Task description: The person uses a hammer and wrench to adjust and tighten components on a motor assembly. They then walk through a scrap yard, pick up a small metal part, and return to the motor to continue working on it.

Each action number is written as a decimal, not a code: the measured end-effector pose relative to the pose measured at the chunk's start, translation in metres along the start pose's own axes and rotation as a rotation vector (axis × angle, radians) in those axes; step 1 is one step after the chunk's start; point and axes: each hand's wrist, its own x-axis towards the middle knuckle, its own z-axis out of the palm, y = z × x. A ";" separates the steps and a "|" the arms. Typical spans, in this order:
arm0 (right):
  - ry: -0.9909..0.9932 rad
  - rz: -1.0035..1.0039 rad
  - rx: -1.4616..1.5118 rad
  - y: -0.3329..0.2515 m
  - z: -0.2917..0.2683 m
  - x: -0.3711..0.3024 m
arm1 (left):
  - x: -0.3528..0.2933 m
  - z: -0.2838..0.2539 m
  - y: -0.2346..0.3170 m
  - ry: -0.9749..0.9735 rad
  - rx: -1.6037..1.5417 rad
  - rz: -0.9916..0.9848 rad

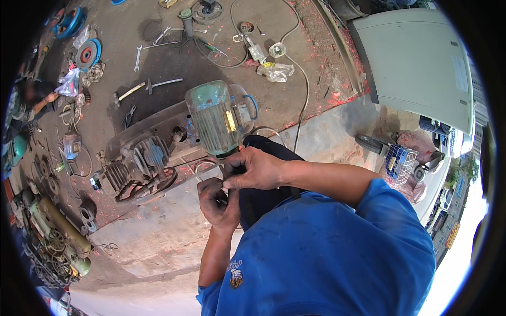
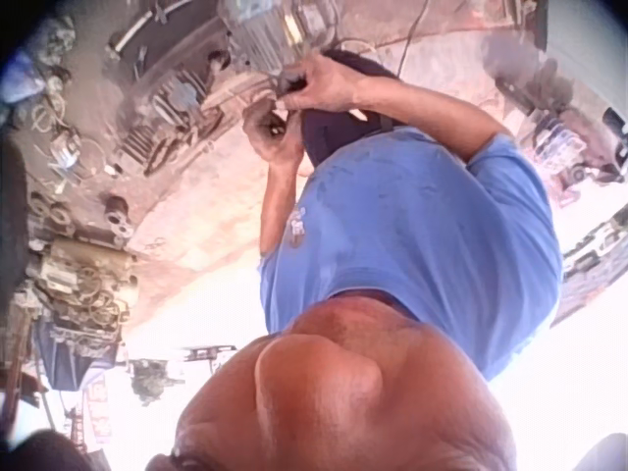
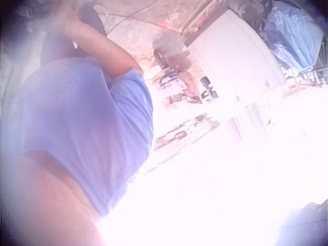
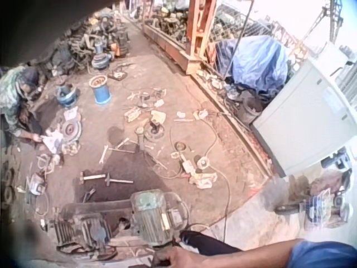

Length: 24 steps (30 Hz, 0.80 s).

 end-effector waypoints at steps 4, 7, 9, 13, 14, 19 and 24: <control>0.170 0.019 0.027 0.004 0.010 -0.015 | 0.007 0.000 0.007 -0.170 0.157 0.018; 0.157 0.073 0.043 0.014 0.006 -0.019 | 0.016 -0.002 0.009 -0.285 0.146 -0.133; 0.120 0.070 0.042 0.014 0.000 -0.021 | 0.016 0.003 0.007 -0.251 0.146 -0.142; 0.032 0.060 -0.231 0.011 -0.027 -0.009 | 0.028 0.013 0.004 -0.211 0.175 -0.264; -0.003 0.086 -0.236 0.014 -0.034 -0.003 | 0.029 0.019 0.004 -0.169 0.109 -0.387; 0.131 -0.019 -0.160 -0.006 -0.088 0.019 | 0.066 0.059 0.008 -0.072 -0.074 -0.707; -0.065 0.057 -0.056 -0.022 -0.174 0.035 | 0.111 0.131 0.037 0.000 -0.094 -0.644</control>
